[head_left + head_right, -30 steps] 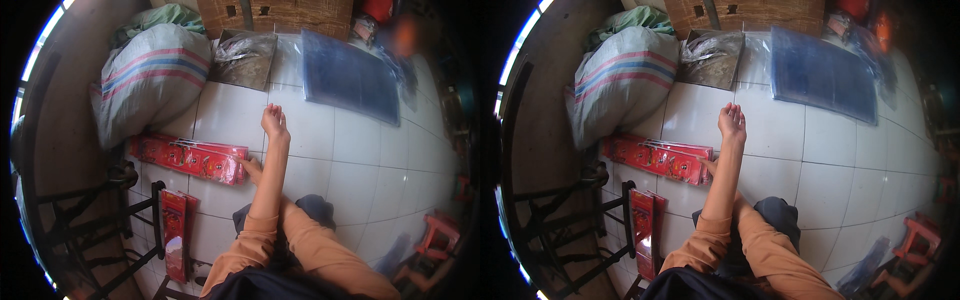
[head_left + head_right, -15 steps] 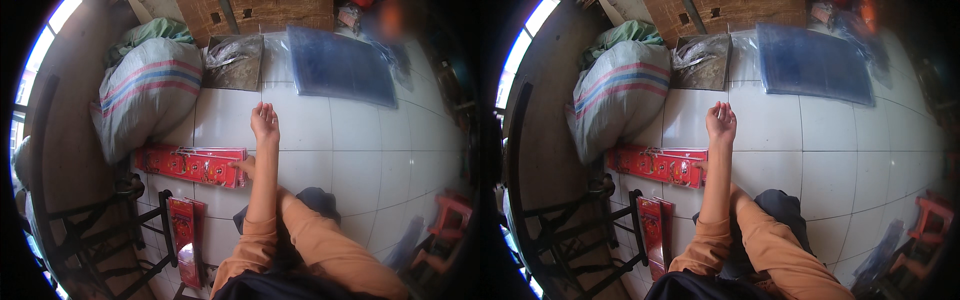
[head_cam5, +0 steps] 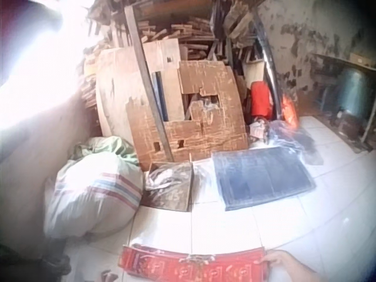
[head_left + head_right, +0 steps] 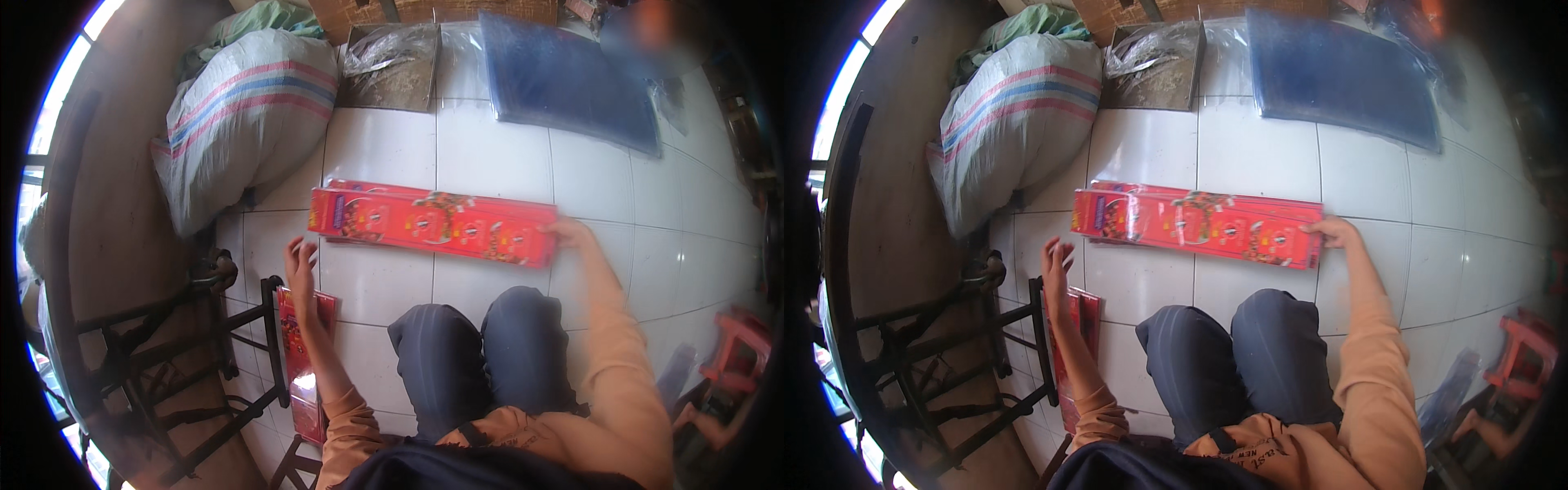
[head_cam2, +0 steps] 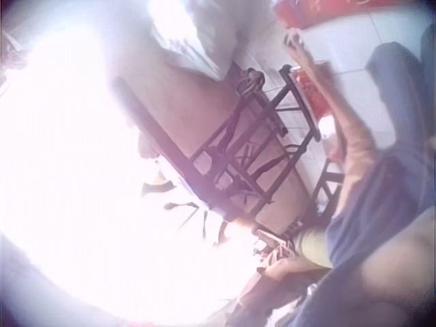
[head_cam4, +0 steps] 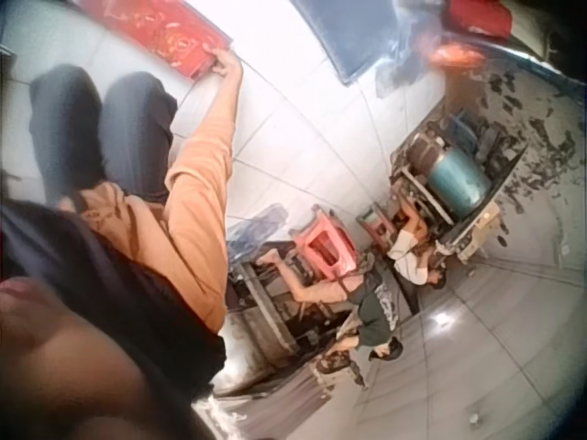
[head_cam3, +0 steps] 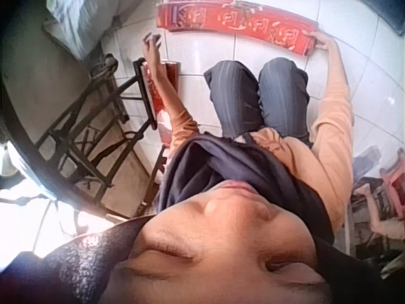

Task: The person ties white strings around stacks of red rectangular packages using their hands. They then move the tied stacks to the floor, sit down to organize them, and later return to the table to cut strings and tie more packages.

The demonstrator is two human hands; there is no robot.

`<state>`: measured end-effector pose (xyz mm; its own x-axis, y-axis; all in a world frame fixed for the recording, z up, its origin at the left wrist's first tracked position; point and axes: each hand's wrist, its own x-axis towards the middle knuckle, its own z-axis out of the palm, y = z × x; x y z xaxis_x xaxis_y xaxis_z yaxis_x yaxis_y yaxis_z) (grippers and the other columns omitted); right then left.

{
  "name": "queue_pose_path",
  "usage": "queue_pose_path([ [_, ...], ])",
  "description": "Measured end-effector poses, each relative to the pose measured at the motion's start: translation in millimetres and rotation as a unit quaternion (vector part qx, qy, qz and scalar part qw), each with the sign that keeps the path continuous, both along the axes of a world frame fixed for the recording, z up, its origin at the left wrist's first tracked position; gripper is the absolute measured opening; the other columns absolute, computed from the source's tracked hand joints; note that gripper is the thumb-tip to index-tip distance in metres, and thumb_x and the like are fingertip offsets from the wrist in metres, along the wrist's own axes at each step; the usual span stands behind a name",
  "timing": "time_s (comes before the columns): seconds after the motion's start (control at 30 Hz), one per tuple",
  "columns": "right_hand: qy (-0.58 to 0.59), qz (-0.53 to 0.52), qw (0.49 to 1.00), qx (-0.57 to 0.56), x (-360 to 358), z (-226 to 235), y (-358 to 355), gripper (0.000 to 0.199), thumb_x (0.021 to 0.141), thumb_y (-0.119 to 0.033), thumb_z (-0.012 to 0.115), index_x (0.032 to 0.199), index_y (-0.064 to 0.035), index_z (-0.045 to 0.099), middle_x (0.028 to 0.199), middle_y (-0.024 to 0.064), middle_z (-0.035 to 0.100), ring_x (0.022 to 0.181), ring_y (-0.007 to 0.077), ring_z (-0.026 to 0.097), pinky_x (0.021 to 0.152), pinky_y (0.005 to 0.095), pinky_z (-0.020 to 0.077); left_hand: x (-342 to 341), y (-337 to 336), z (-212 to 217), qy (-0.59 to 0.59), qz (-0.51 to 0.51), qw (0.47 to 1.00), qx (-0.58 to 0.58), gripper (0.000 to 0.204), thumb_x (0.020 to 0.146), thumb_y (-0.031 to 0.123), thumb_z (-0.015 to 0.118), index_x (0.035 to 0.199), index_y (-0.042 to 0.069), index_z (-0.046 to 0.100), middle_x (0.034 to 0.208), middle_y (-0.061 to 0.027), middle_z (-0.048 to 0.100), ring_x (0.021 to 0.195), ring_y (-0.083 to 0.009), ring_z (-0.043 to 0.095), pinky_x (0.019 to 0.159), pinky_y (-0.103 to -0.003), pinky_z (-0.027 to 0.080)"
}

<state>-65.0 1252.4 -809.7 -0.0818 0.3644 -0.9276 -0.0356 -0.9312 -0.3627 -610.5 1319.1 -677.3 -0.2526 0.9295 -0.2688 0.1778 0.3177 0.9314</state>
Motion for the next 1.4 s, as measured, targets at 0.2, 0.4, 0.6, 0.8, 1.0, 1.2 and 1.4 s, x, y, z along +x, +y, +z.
queue_pose_path([
  [0.2, 0.009, -0.11, 0.992, 0.055, 99, -2, -110, 0.05, 0.076, -0.014, 0.069, 0.121, -0.0057, 0.048, 0.115, 0.0082, 0.055, 0.106, 0.0209, 0.053, 0.09, 0.0408, 0.0427, -261, -145, -124, 0.286, 0.051, 0.939, -0.186, 0.069, 0.081, 0.04, 0.062, 0.123, -0.008, 0.037, 0.116, -0.0211, 0.049, 0.107, -0.0274, 0.049, 0.091, -0.034, 0.038],
  [0.4, -0.086, -0.171, 0.981, 0.032, 95, 20, -143, 0.054, 0.076, -0.011, 0.067, 0.124, -0.0047, 0.044, 0.116, 0.0084, 0.055, 0.104, 0.0206, 0.053, 0.088, 0.0367, 0.0436, -276, -171, -109, 0.189, -0.108, 0.95, -0.223, 0.073, 0.079, 0.038, 0.065, 0.129, -0.002, 0.032, 0.117, -0.0114, 0.051, 0.112, -0.0187, 0.047, 0.095, -0.031, 0.036],
  [0.6, -0.166, -0.173, 0.962, 0.131, 97, 12, -164, 0.054, 0.073, -0.022, 0.07, 0.119, -0.005, 0.047, 0.114, 0.0113, 0.056, 0.106, 0.0235, 0.052, 0.091, 0.0401, 0.0392, -226, -148, -102, 0.107, -0.102, 0.957, -0.25, 0.069, 0.073, 0.027, 0.071, 0.124, -0.001, 0.035, 0.112, -0.0104, 0.052, 0.104, -0.019, 0.051, 0.087, -0.031, 0.043],
  [0.8, -0.529, -0.036, 0.831, 0.169, 152, 10, -179, 0.046, 0.077, -0.022, 0.066, 0.116, -0.0036, 0.052, 0.115, 0.0133, 0.056, 0.109, 0.0233, 0.051, 0.089, 0.0335, 0.04, -230, -139, -132, 0.024, -0.192, 0.927, -0.321, 0.06, 0.067, 0.027, 0.076, 0.11, -0.001, 0.045, 0.095, -0.0077, 0.058, 0.089, -0.0192, 0.057, 0.079, -0.031, 0.046],
  [1.0, -0.542, -0.083, 0.725, 0.416, 19, 217, -91, 0.032, 0.084, -0.009, 0.055, 0.115, -0.0048, 0.053, 0.112, 0.01, 0.056, 0.101, 0.0191, 0.054, 0.083, 0.0289, 0.0429, -176, -157, -126, 0.359, -0.274, 0.853, -0.263, 0.084, 0.054, 0.044, 0.081, 0.11, -0.004, 0.04, 0.112, -0.0171, 0.037, 0.106, -0.0278, 0.042, 0.091, -0.036, 0.039],
  [1.2, -0.44, 0.067, 0.653, 0.613, -186, 263, -70, 0.027, 0.075, 0.0, 0.06, 0.102, -0.0026, 0.057, 0.102, 0.0132, 0.057, 0.098, 0.0286, 0.056, 0.085, 0.0326, 0.0449, -188, -155, -127, 0.264, -0.251, 0.909, -0.201, 0.099, 0.054, 0.052, 0.078, 0.121, -0.005, 0.033, 0.12, -0.0197, 0.029, 0.112, -0.0321, 0.038, 0.099, -0.038, 0.032],
  [1.4, 0.184, -0.03, 0.957, 0.223, -293, 46, -94, 0.017, 0.086, -0.018, 0.054, 0.095, -0.003, 0.055, 0.08, 0.0074, 0.056, 0.076, 0.0174, 0.058, 0.069, 0.0294, 0.0476, -183, -142, -122, 0.295, -0.256, 0.891, -0.233, 0.102, 0.058, 0.046, 0.078, 0.129, -0.006, 0.025, 0.123, -0.021, 0.031, 0.114, -0.0306, 0.04, 0.096, -0.039, 0.036],
])
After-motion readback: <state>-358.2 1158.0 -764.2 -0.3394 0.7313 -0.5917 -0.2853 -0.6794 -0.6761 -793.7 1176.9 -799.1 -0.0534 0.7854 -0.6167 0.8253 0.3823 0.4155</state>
